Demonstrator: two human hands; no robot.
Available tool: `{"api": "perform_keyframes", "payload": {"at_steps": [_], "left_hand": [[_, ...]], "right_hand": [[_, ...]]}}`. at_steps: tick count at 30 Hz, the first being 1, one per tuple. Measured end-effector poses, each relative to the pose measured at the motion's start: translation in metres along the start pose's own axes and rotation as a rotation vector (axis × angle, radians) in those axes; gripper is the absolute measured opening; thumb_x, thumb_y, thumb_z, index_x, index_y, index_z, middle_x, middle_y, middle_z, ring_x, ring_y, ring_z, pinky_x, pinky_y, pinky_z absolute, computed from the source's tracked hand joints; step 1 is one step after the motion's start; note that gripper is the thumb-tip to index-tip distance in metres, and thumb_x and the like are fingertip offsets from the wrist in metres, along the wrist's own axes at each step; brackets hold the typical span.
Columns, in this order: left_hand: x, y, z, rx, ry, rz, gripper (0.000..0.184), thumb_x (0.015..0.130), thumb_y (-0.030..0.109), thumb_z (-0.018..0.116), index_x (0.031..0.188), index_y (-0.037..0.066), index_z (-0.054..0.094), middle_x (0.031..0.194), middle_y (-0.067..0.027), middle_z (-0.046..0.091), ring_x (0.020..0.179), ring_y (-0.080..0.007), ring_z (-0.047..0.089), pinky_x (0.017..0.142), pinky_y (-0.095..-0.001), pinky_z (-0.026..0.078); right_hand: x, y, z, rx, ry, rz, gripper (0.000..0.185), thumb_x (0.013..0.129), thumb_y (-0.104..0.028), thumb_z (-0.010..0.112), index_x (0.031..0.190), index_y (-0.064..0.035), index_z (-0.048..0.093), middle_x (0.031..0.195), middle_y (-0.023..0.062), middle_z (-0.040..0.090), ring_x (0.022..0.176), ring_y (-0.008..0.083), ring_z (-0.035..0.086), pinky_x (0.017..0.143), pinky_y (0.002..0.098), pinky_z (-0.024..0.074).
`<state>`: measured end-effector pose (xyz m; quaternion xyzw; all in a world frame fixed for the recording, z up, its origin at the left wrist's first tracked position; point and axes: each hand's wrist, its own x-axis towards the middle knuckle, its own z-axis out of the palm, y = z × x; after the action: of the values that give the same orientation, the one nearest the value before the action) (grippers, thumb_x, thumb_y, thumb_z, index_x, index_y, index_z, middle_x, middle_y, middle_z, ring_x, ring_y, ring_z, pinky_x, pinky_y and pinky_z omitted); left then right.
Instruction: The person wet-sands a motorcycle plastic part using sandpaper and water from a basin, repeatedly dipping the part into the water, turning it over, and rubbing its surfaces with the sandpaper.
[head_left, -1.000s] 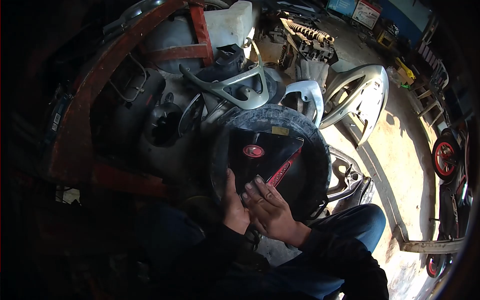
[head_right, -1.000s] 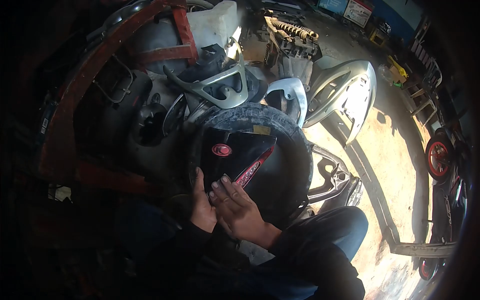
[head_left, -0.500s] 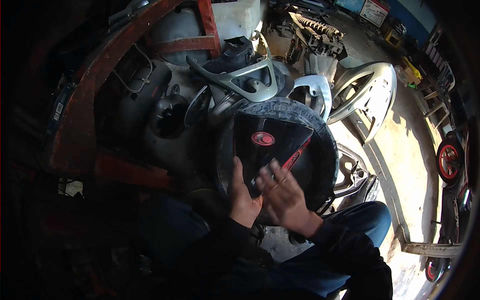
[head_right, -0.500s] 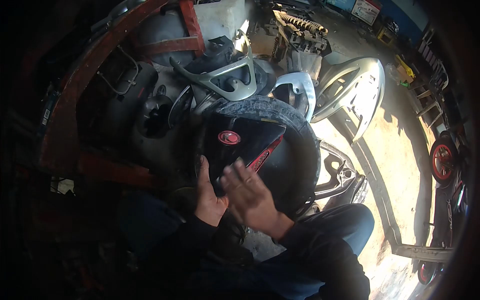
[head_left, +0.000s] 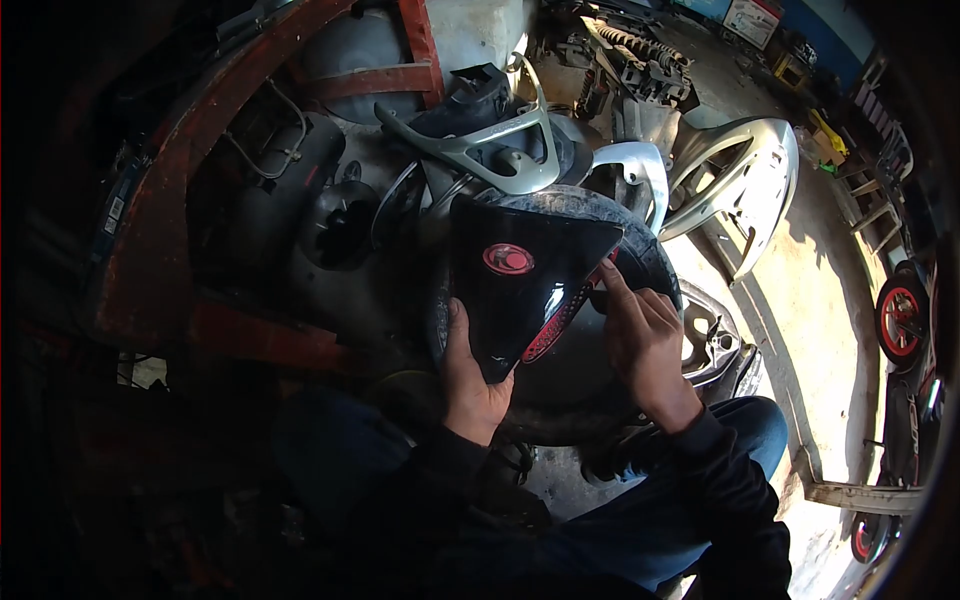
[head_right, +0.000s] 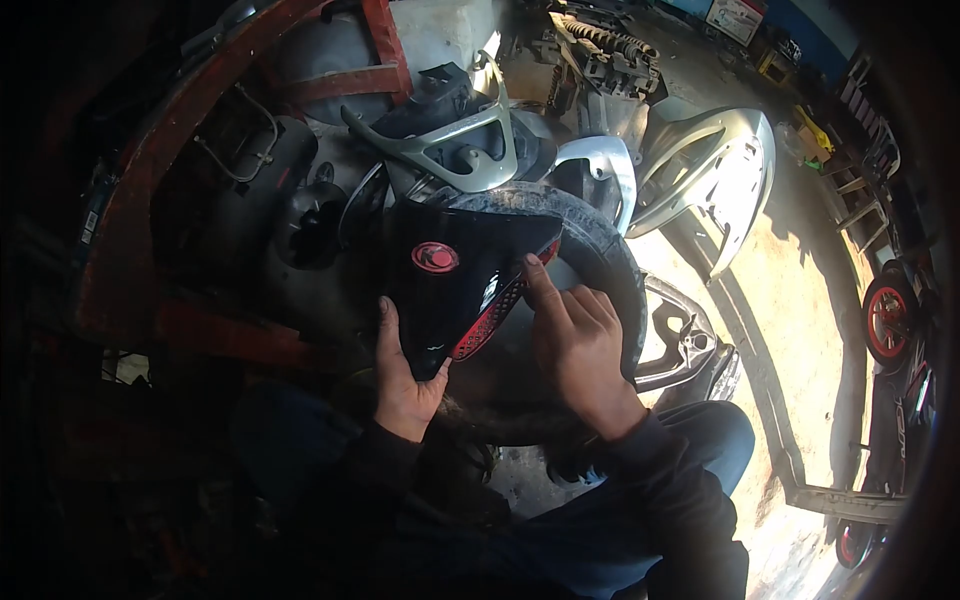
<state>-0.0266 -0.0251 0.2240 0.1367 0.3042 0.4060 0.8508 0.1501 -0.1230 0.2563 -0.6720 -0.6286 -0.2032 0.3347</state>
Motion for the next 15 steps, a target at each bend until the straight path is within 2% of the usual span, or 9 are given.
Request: {"api": "perform_keyframes", "payload": {"at_steps": [2, 3, 8, 11, 15], "left_hand": [[0.0, -0.002, 0.0, 0.028, -0.017, 0.022, 0.06, 0.098, 0.056, 0.054, 0.142, 0.014, 0.05, 0.139, -0.0016, 0.057, 0.124, -0.0203, 0.058, 0.106, -0.0393, 0.045], [0.0, -0.003, 0.0, 0.055, -0.033, 0.046, 0.06, 0.099, 0.057, 0.053, 0.142, 0.015, 0.05, 0.138, -0.0008, 0.058, 0.125, -0.0194, 0.058, 0.105, -0.0383, 0.045], [-0.008, 0.0, 0.01, 0.094, 0.018, 0.02, 0.059, 0.099, 0.058, 0.05, 0.141, 0.017, 0.051, 0.137, 0.0011, 0.058, 0.122, -0.017, 0.058, 0.101, -0.0347, 0.045], [-0.005, 0.001, 0.005, 0.107, 0.031, 0.015, 0.058, 0.099, 0.059, 0.049, 0.14, 0.017, 0.052, 0.135, 0.0012, 0.059, 0.12, -0.0166, 0.059, 0.099, -0.0333, 0.045], [-0.002, 0.001, 0.004, 0.068, -0.023, 0.038, 0.059, 0.099, 0.059, 0.049, 0.139, 0.014, 0.052, 0.133, -0.0015, 0.059, 0.12, -0.0178, 0.059, 0.1, -0.035, 0.048]], "right_hand": [[0.0, -0.009, -0.004, -0.027, -0.191, 0.056, 0.073, 0.071, 0.0, 0.065, 0.143, -0.0049, 0.053, 0.067, 0.0009, 0.057, 0.063, 0.019, 0.057, 0.064, 0.0339, 0.047], [-0.001, -0.008, -0.001, -0.038, -0.201, 0.046, 0.083, 0.069, -0.004, 0.067, 0.149, -0.0093, 0.046, 0.063, 0.0005, 0.053, 0.061, 0.0184, 0.056, 0.061, 0.0343, 0.0469], [-0.006, -0.019, 0.001, -0.031, -0.305, 0.051, 0.085, 0.07, -0.008, 0.068, 0.151, -0.0116, 0.043, 0.062, 0.0016, 0.053, 0.06, 0.0196, 0.056, 0.058, 0.0358, 0.0483], [-0.007, -0.027, 0.001, 0.084, -0.296, -0.013, 0.085, 0.069, -0.003, 0.069, 0.15, -0.0082, 0.044, 0.058, 0.0038, 0.046, 0.055, 0.0215, 0.052, 0.056, 0.0362, 0.0452], [-0.011, -0.036, -0.002, 0.062, -0.393, -0.034, 0.082, 0.075, -0.012, 0.069, 0.152, -0.0127, 0.042, 0.061, 0.0015, 0.053, 0.059, 0.0193, 0.056, 0.058, 0.0343, 0.0485]]}}
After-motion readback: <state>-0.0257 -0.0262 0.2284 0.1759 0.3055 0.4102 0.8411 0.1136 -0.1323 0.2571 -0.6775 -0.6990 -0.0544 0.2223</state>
